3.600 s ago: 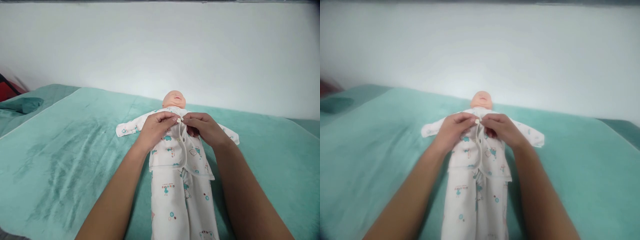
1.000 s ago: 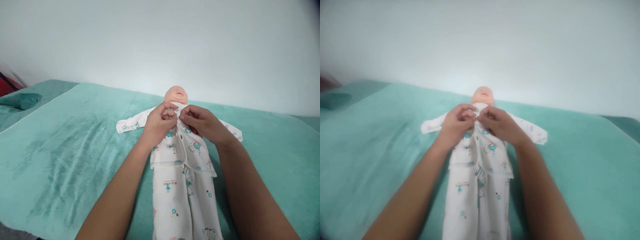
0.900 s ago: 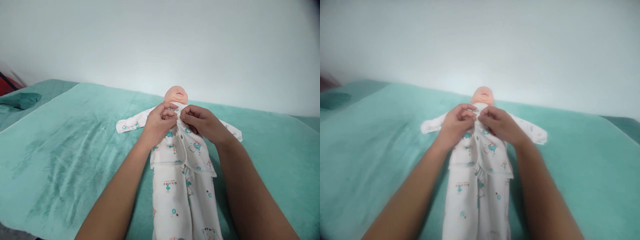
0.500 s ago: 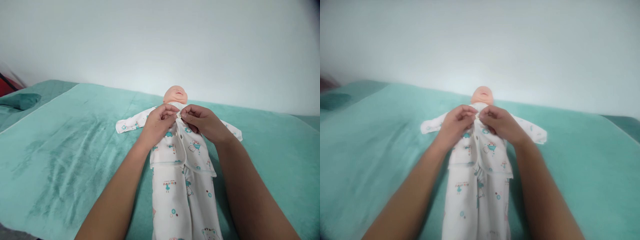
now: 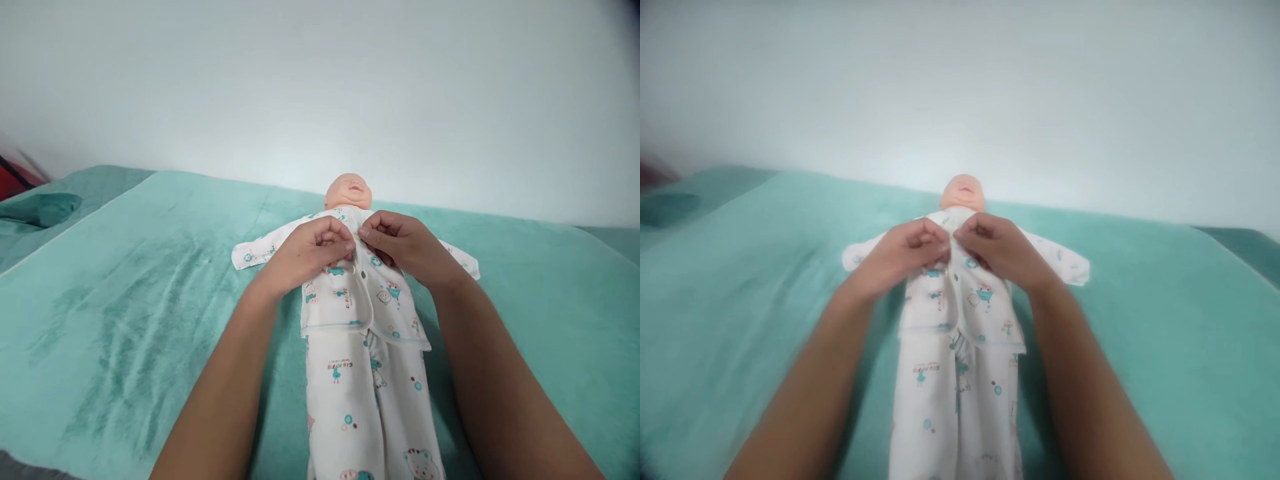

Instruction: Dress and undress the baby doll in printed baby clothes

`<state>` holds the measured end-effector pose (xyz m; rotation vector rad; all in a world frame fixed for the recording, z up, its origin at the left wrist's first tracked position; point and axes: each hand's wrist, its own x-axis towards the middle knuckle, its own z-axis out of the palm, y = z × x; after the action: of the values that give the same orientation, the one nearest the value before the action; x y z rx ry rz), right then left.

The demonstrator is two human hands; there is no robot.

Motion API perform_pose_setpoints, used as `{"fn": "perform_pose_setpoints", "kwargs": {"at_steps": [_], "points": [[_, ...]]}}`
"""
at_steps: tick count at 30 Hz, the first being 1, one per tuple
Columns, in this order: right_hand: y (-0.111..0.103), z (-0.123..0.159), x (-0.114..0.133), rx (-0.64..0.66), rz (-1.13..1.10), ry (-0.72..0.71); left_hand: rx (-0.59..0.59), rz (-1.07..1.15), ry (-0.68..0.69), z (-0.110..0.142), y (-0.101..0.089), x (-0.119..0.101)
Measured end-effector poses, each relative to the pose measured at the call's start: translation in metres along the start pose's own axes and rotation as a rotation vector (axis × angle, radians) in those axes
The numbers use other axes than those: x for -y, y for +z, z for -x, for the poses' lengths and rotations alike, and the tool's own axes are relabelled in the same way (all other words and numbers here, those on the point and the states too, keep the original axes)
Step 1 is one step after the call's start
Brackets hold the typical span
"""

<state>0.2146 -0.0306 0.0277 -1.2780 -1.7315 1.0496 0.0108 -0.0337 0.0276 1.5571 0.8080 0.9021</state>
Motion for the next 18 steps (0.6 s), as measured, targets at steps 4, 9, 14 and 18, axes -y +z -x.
{"fn": "perform_pose_setpoints", "kwargs": {"at_steps": [4, 9, 14, 18], "points": [[-0.004, 0.026, 0.024, 0.077, 0.299, 0.016, 0.160, -0.207, -0.044, 0.008, -0.010, -0.012], [0.001, 0.061, 0.042, 0.189, 0.625, 0.100, 0.180, -0.341, -0.047, 0.011, -0.010, -0.016], [0.026, 0.071, 0.045, 0.031, 0.843, 0.112, 0.142, -0.325, -0.020, 0.009, -0.007, -0.013], [0.044, 0.071, 0.042, -0.100, 0.894, 0.128, 0.167, -0.337, -0.048, 0.008, -0.007, -0.014]]}}
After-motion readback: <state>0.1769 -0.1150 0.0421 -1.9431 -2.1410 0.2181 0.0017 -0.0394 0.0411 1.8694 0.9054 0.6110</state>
